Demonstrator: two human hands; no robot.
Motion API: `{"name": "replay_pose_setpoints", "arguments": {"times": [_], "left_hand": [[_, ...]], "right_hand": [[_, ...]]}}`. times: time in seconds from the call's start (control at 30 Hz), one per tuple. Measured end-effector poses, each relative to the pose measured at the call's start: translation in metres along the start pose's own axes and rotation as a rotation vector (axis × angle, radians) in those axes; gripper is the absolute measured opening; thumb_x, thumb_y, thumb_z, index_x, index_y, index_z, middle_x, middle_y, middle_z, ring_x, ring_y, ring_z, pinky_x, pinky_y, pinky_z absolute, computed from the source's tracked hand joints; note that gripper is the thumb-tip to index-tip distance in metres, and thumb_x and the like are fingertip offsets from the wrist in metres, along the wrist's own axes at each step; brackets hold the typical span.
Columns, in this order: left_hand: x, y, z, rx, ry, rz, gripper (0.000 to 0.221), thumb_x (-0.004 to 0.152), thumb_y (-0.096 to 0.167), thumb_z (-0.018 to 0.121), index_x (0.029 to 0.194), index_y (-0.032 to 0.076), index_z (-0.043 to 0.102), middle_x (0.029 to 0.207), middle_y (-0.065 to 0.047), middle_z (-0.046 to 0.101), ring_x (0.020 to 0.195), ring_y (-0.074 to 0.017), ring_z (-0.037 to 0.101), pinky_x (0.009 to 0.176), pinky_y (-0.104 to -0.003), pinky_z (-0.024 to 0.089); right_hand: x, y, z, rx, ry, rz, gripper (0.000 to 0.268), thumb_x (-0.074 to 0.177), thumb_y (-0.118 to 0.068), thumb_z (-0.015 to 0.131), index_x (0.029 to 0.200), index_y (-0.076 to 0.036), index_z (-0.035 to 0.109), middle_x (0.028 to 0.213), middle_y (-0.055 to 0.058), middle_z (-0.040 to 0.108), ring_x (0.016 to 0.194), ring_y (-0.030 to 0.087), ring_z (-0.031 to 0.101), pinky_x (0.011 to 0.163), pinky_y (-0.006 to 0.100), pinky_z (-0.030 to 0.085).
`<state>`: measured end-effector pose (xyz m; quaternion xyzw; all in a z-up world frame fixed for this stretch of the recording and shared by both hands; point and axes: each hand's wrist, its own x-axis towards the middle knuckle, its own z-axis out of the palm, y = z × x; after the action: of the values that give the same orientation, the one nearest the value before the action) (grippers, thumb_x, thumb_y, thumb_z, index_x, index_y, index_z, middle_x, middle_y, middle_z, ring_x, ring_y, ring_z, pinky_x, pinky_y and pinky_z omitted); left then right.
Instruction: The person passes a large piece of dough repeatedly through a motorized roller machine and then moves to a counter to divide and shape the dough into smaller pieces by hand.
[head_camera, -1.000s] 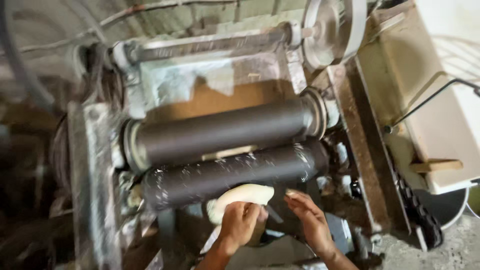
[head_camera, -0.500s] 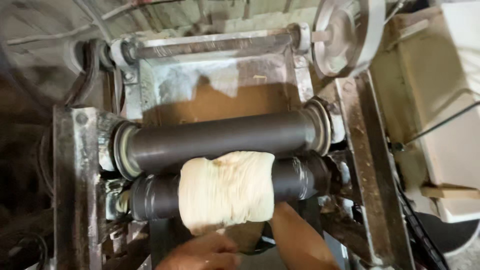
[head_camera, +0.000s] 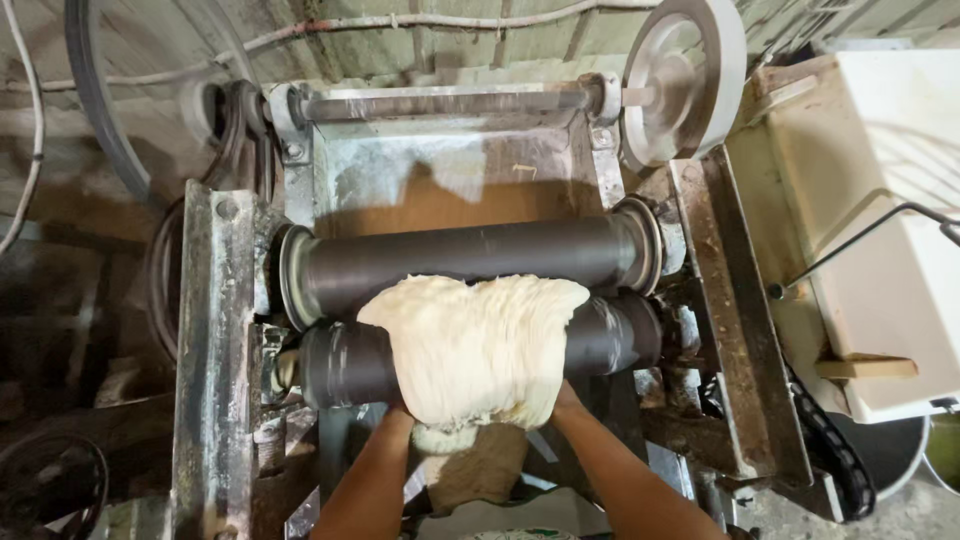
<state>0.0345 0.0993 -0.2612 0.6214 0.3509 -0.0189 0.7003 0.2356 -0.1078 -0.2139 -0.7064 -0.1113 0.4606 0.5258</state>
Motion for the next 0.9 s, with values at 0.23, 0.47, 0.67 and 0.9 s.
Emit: {"name": "replay_pose_setpoints", "arguments": {"times": [0.23, 0.47, 0.67, 0.9], "left_hand": [[-0.066, 0.06, -0.004, -0.043, 0.276, 0.178, 0.054, 0.088, 0.022, 0.062, 0.132, -0.007, 0.054, 0.13, -0.019, 0.068, 0.118, -0.0302, 0.064, 0.099, -0.042, 0.048], [-0.052, 0.048, -0.024, 0.074, 0.06, -0.321, 0.052, 0.095, 0.034, 0.061, 0.129, -0.005, 0.061, 0.128, -0.021, 0.07, 0.12, -0.0333, 0.065, 0.103, -0.04, 0.05], [0.022, 0.01, -0.009, -0.572, -0.415, -0.385, 0.054, 0.094, 0.038, 0.057, 0.131, -0.002, 0.061, 0.13, -0.019, 0.069, 0.121, -0.0324, 0.064, 0.103, -0.041, 0.049], [0.049, 0.022, 0.015, -0.833, -0.348, -0.273, 0.057, 0.094, 0.043, 0.054, 0.133, 0.001, 0.06, 0.132, -0.017, 0.068, 0.122, -0.0313, 0.063, 0.103, -0.041, 0.049]], "right_hand": [[-0.074, 0.011, -0.034, -0.181, -0.059, -0.086, 0.043, 0.103, -0.023, 0.046, 0.133, 0.003, 0.065, 0.133, 0.017, 0.066, 0.123, 0.027, 0.058, 0.105, 0.038, 0.044], [-0.032, 0.029, -0.014, 0.555, -0.075, 0.149, 0.044, 0.1, -0.02, 0.05, 0.129, 0.007, 0.067, 0.132, 0.021, 0.07, 0.119, 0.03, 0.066, 0.102, 0.041, 0.049], [0.044, 0.037, 0.01, 0.352, -0.101, 0.354, 0.046, 0.099, -0.023, 0.05, 0.132, 0.005, 0.065, 0.134, 0.019, 0.068, 0.121, 0.029, 0.064, 0.104, 0.041, 0.049], [0.068, 0.045, 0.024, 0.279, -0.204, 0.442, 0.048, 0.099, -0.028, 0.051, 0.135, 0.003, 0.062, 0.137, 0.017, 0.066, 0.124, 0.027, 0.062, 0.105, 0.04, 0.048]]}}
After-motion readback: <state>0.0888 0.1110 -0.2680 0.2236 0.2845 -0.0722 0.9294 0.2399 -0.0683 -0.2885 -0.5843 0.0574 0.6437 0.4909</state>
